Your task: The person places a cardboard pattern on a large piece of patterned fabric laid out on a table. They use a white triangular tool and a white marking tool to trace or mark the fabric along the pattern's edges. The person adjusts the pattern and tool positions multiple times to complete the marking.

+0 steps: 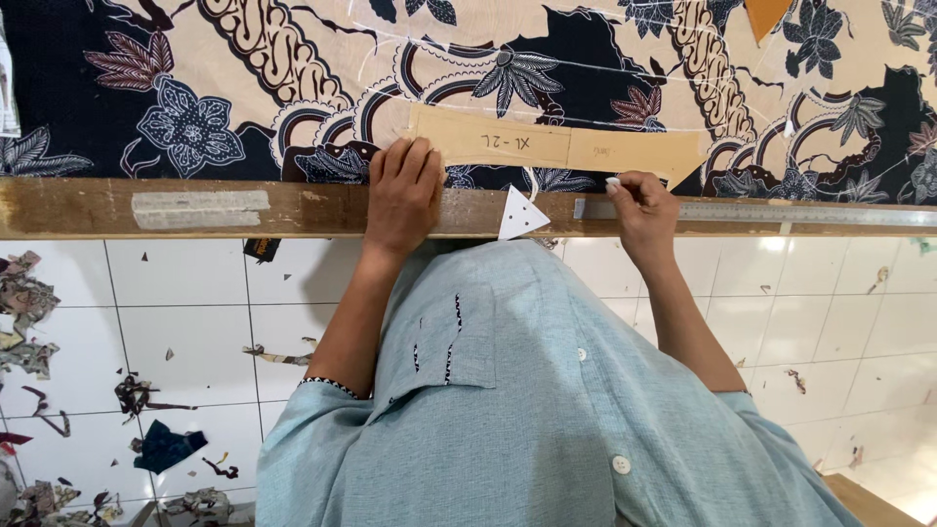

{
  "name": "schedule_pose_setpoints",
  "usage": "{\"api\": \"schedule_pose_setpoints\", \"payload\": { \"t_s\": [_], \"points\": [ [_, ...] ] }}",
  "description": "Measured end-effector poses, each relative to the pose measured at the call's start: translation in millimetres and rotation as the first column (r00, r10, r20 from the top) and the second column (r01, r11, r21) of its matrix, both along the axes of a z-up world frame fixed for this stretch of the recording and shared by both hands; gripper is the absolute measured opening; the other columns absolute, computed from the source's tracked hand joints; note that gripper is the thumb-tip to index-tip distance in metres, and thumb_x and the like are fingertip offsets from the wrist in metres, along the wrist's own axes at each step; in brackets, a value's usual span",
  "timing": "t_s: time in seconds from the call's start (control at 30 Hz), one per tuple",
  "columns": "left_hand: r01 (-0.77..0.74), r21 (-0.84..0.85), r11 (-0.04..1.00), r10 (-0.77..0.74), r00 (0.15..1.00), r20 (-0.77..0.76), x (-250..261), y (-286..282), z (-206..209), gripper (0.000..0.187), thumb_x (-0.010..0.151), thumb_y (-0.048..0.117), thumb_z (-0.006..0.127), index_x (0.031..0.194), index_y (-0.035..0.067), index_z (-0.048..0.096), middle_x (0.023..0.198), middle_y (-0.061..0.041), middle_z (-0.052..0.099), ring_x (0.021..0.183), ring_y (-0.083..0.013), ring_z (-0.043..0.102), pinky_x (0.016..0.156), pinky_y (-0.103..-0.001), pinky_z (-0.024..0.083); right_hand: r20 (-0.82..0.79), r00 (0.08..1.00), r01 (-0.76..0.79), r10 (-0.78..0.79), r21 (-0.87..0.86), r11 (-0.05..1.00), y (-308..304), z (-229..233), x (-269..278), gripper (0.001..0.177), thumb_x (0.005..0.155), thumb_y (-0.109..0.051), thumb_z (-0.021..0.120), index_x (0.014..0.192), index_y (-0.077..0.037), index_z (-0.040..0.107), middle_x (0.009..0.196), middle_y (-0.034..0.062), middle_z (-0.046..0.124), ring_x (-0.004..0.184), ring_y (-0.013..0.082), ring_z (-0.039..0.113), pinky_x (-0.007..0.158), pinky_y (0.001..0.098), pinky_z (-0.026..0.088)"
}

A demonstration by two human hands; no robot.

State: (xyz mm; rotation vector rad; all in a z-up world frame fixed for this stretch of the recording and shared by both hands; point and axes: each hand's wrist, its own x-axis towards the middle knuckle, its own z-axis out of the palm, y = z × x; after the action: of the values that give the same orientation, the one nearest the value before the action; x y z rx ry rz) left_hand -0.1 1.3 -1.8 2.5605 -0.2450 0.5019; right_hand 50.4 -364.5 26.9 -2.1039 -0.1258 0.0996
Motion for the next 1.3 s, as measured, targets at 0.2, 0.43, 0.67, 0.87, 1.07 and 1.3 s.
{"api": "schedule_pose_setpoints", "payload": {
  "t_s": [0.2,0.43,0.67,0.87,1.07,1.3],
  "points": [
    [0.005,0.019,1.000,-0.004,0.996,-0.084,3,2,-2,0.038,0.095,0.022,0.072,0.127,0.004,0.064,0.140,-0.011,0.052,0.135,-0.0307,0.045,0.112,-0.050,0.034,0.100,0.980,-0.156,0.174,-0.160,0.975,49,-4,28,0.007,0.100,-0.001,0.072,0.099,-0.002,0.066,0.094,0.0059,0.063,0.079,0.0118,0.058,0.070,0.0271,0.049],
    [-0.030,-0.024,0.999,0.026,0.988,-0.154,3,-1,1,0.039,0.096,0.023,0.072,0.129,0.005,0.064,0.143,-0.012,0.055,0.138,-0.0338,0.046,0.115,-0.054,0.033,0.079,0.924,-0.362,0.375,-0.139,0.922,113,-8,49,0.005,0.101,-0.003,0.069,0.102,-0.006,0.065,0.101,0.0081,0.068,0.090,0.0218,0.066,0.079,0.0357,0.054],
    [-0.010,0.070,0.997,0.023,0.983,-0.183,13,-3,10,0.037,0.099,0.022,0.072,0.132,0.008,0.065,0.146,-0.014,0.058,0.138,-0.0382,0.051,0.114,-0.058,0.036,0.220,0.934,-0.211,0.282,-0.298,0.931,82,-18,35,0.013,0.095,-0.001,0.067,0.106,-0.005,0.061,0.112,0.0105,0.067,0.106,0.0343,0.059,0.096,0.0455,0.044],
    [0.017,0.106,0.994,0.012,0.964,-0.266,16,-5,17,0.040,0.098,0.022,0.071,0.135,0.006,0.064,0.144,-0.017,0.058,0.136,-0.0403,0.052,0.112,-0.060,0.038,0.430,0.903,0.241,-0.015,-0.475,0.847,-1,-28,17,0.028,0.096,0.001,0.063,0.124,0.001,0.060,0.123,0.0199,0.062,0.115,0.0377,0.056,0.100,0.0459,0.042],
    [0.023,0.118,0.993,0.009,0.964,-0.266,19,-6,9,0.039,0.099,0.023,0.070,0.135,0.007,0.065,0.145,-0.017,0.058,0.135,-0.0426,0.052,0.111,-0.058,0.038,0.369,0.914,0.326,-0.168,-0.421,0.847,-24,-32,13,0.013,0.100,0.000,0.066,0.111,-0.002,0.059,0.118,0.0156,0.065,0.105,0.0355,0.059,0.095,0.0425,0.046],
    [0.035,0.078,0.996,-0.016,0.971,-0.237,19,0,2,0.046,0.096,0.028,0.071,0.135,0.005,0.064,0.145,-0.019,0.056,0.130,-0.0424,0.053,0.102,-0.056,0.040,0.264,0.940,-0.161,0.215,-0.212,0.964,85,-8,51,0.013,0.098,0.000,0.071,0.110,-0.005,0.067,0.104,0.0126,0.071,0.089,0.0289,0.069,0.077,0.0366,0.055]
  ]
}}
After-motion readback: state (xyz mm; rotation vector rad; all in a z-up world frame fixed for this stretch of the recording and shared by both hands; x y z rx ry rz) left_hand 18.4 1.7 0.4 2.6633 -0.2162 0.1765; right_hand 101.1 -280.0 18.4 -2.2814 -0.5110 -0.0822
